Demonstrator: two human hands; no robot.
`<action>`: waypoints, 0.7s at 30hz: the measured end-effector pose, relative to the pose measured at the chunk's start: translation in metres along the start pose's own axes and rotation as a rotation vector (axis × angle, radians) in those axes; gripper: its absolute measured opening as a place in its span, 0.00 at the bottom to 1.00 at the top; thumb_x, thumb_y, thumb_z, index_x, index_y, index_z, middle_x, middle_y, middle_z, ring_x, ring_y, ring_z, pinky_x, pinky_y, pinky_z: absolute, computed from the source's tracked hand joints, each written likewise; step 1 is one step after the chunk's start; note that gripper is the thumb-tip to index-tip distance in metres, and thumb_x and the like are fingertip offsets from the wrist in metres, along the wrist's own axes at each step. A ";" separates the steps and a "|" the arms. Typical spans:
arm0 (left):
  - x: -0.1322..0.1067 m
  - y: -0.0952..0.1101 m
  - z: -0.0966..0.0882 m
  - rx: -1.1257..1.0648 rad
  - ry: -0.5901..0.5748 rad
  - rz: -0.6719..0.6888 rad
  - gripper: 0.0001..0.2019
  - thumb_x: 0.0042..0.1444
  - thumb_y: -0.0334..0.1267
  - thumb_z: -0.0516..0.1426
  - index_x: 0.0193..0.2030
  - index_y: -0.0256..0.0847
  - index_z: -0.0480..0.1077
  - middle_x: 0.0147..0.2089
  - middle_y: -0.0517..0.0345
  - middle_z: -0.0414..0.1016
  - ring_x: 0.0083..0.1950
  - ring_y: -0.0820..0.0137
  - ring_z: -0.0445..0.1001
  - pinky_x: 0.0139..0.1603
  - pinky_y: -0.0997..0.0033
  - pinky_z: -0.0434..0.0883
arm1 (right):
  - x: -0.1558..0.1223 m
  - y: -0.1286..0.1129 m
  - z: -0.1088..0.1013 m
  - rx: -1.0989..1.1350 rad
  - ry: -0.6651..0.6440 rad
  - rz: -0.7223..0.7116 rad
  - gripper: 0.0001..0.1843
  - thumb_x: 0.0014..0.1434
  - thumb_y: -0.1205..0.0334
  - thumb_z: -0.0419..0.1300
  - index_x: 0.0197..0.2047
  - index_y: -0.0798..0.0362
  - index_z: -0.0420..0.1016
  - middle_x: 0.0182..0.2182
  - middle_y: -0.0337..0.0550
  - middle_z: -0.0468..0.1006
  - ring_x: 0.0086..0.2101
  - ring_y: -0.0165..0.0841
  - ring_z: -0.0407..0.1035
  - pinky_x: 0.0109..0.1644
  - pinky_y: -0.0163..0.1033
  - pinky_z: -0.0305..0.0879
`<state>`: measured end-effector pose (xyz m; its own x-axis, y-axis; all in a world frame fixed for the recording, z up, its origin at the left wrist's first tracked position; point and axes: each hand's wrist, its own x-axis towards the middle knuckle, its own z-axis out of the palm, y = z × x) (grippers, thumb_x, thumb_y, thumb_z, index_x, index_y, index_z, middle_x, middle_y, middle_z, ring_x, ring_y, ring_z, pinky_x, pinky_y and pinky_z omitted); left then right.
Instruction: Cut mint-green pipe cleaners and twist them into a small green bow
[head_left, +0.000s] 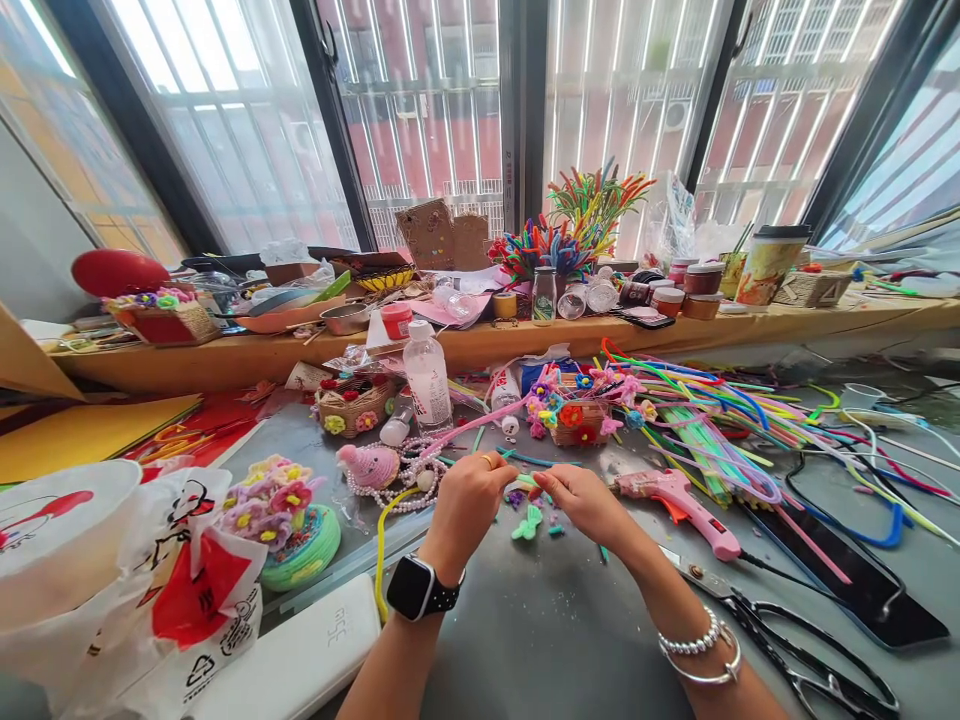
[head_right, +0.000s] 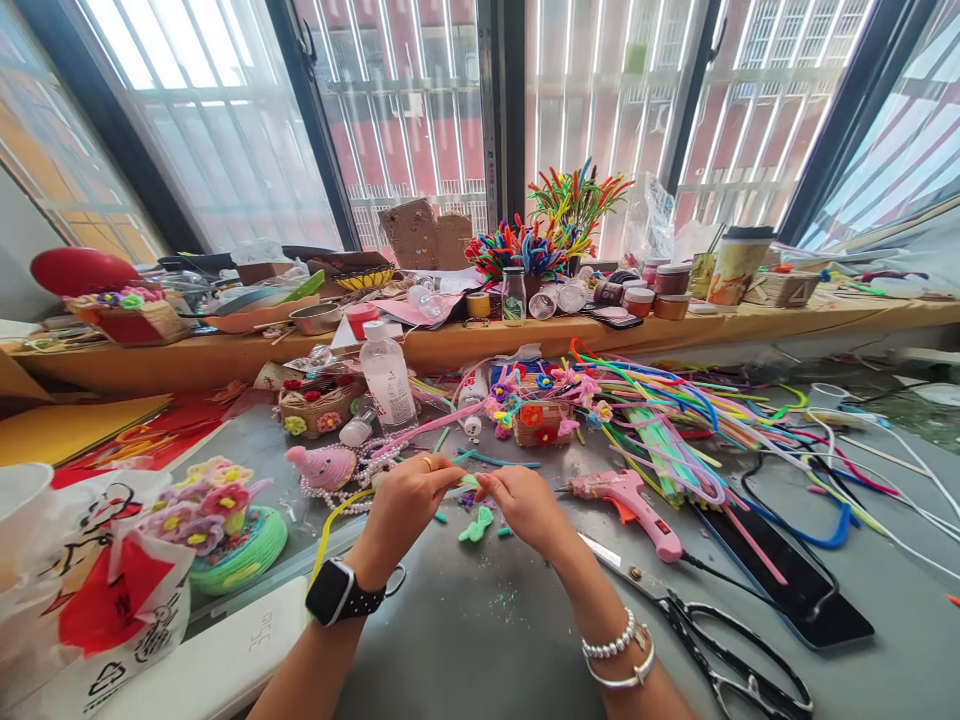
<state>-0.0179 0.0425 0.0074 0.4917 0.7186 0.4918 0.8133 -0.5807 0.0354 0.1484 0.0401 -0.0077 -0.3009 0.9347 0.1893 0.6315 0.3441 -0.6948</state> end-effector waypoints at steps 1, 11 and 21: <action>0.000 0.000 -0.001 -0.005 0.001 0.002 0.09 0.52 0.29 0.52 0.31 0.43 0.73 0.29 0.58 0.73 0.31 0.71 0.69 0.30 0.75 0.60 | 0.000 0.000 0.001 0.013 -0.002 0.006 0.26 0.60 0.53 0.40 0.24 0.54 0.73 0.21 0.40 0.70 0.25 0.31 0.63 0.29 0.33 0.52; -0.001 -0.006 -0.007 -0.089 0.030 -0.063 0.09 0.51 0.30 0.53 0.32 0.43 0.74 0.31 0.59 0.75 0.32 0.72 0.71 0.29 0.77 0.62 | 0.002 -0.002 0.000 0.110 0.014 0.038 0.25 0.57 0.49 0.42 0.15 0.53 0.59 0.15 0.35 0.61 0.21 0.28 0.56 0.25 0.33 0.49; -0.002 -0.004 -0.002 -0.128 -0.025 -0.109 0.09 0.52 0.30 0.52 0.33 0.43 0.74 0.33 0.58 0.75 0.33 0.71 0.72 0.31 0.76 0.64 | 0.003 0.011 -0.002 0.213 0.087 0.210 0.21 0.56 0.51 0.42 0.19 0.53 0.59 0.12 0.32 0.53 0.16 0.26 0.50 0.20 0.32 0.47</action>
<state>-0.0233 0.0426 0.0078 0.4118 0.7880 0.4576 0.8166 -0.5420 0.1984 0.1559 0.0473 -0.0137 -0.1114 0.9906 0.0790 0.5063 0.1250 -0.8532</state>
